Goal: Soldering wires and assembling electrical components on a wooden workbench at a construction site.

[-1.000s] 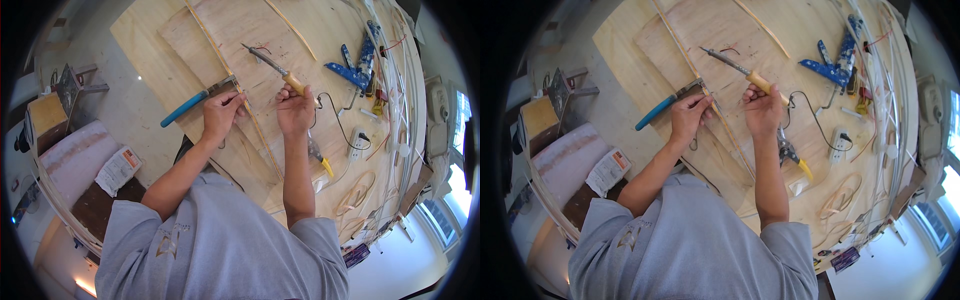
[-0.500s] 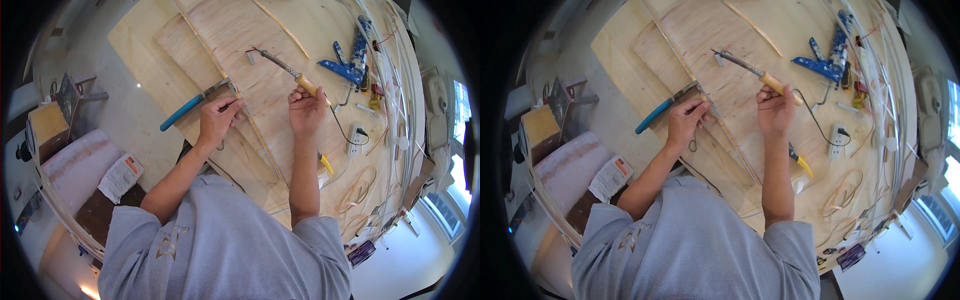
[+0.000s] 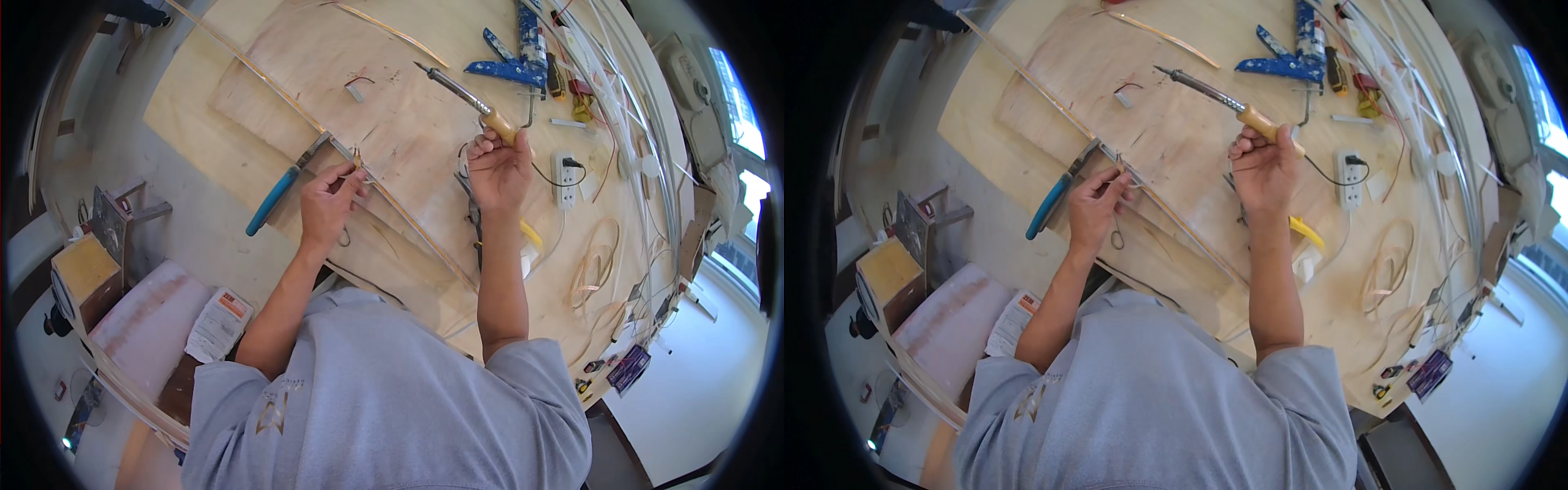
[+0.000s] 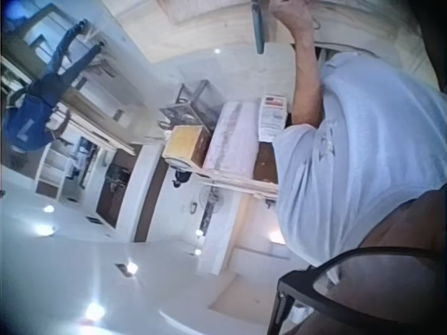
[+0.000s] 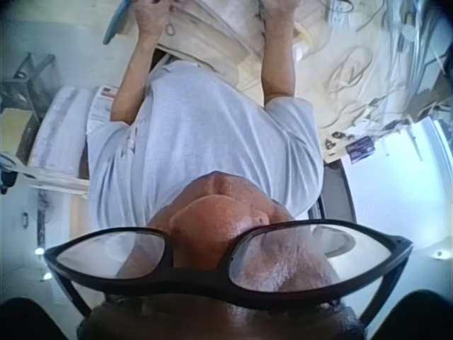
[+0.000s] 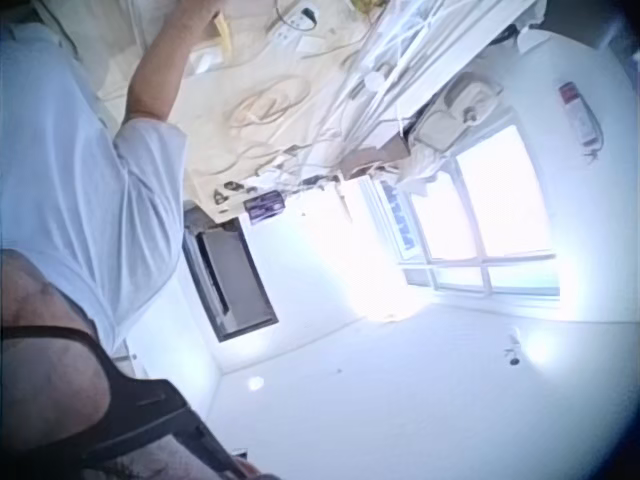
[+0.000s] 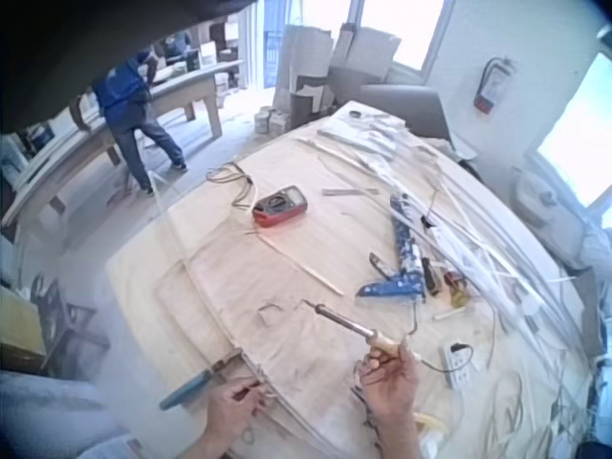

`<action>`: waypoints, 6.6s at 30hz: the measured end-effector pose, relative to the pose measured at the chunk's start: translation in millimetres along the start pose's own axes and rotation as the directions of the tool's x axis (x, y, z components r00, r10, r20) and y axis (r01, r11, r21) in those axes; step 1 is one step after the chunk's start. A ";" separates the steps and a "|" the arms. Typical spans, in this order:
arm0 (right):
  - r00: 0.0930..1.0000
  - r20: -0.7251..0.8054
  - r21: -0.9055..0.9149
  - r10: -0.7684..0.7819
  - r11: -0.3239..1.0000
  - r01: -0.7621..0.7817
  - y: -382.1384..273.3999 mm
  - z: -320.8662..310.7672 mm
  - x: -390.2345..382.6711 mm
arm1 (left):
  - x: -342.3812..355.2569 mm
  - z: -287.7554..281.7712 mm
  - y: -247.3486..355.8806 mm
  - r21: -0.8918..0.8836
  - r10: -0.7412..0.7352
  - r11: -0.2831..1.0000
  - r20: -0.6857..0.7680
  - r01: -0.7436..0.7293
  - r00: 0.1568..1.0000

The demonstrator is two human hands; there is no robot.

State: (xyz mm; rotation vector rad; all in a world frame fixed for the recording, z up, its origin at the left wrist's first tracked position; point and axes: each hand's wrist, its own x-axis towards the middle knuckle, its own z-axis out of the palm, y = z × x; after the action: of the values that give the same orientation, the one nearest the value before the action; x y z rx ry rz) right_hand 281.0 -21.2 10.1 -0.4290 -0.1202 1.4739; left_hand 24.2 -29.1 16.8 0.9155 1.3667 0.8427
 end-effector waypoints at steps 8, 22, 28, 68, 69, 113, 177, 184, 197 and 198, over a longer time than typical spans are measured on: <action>0.999 -0.044 0.028 -0.001 1.000 0.002 -10.3 -8.5 -12.5 | 3.3 -1.4 -7.4 0.085 0.075 0.994 -0.137 -0.064 0.988; 0.994 -0.017 -0.068 0.105 0.992 -0.106 29.6 -22.1 -8.1 | 28.1 7.4 -11.2 -0.050 -0.036 0.998 -0.263 0.023 0.964; 0.992 -0.018 -0.067 0.127 0.989 -0.128 36.5 -18.2 -3.4 | 26.6 7.3 -12.6 -0.102 -0.031 0.995 -0.300 0.001 0.953; 0.987 -0.051 -0.013 0.154 0.988 -0.154 33.1 -13.6 -0.8 | 20.0 2.8 -13.1 -0.219 -0.007 0.975 -0.222 -0.043 0.975; 0.988 -0.050 -0.016 0.144 0.989 -0.144 32.5 -13.0 -0.8 | 17.2 2.1 -12.3 -0.221 -0.002 0.974 -0.213 -0.046 0.977; 0.714 -0.101 -0.610 -0.693 0.610 0.506 -123.1 26.6 -18.8 | 5.3 -12.3 -11.7 -0.015 0.029 0.999 0.023 -0.028 0.999; 0.955 -0.071 -0.949 0.289 0.276 -0.154 71.4 42.2 -2.2 | 6.4 5.2 1.2 0.264 0.165 0.946 0.100 -0.186 0.981; 0.971 -0.025 -0.951 0.239 0.295 -0.097 75.1 44.7 -7.5 | 5.5 9.9 7.5 0.103 0.155 0.982 0.029 -0.157 0.988; 0.965 -0.008 -0.982 0.264 0.178 -0.057 68.4 37.7 5.5 | 11.0 6.2 12.9 0.208 0.191 0.952 0.165 -0.223 0.968; 0.962 0.003 -0.997 0.272 0.073 -0.018 67.2 38.2 6.3 | 11.6 6.7 12.2 0.209 0.189 0.952 0.166 -0.222 0.968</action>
State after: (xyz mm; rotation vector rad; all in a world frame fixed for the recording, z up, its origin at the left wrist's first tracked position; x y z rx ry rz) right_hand 205.9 -4.7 20.5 -1.4911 -1.4105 1.4122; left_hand 31.7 -13.7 22.9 1.2900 1.2721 0.7698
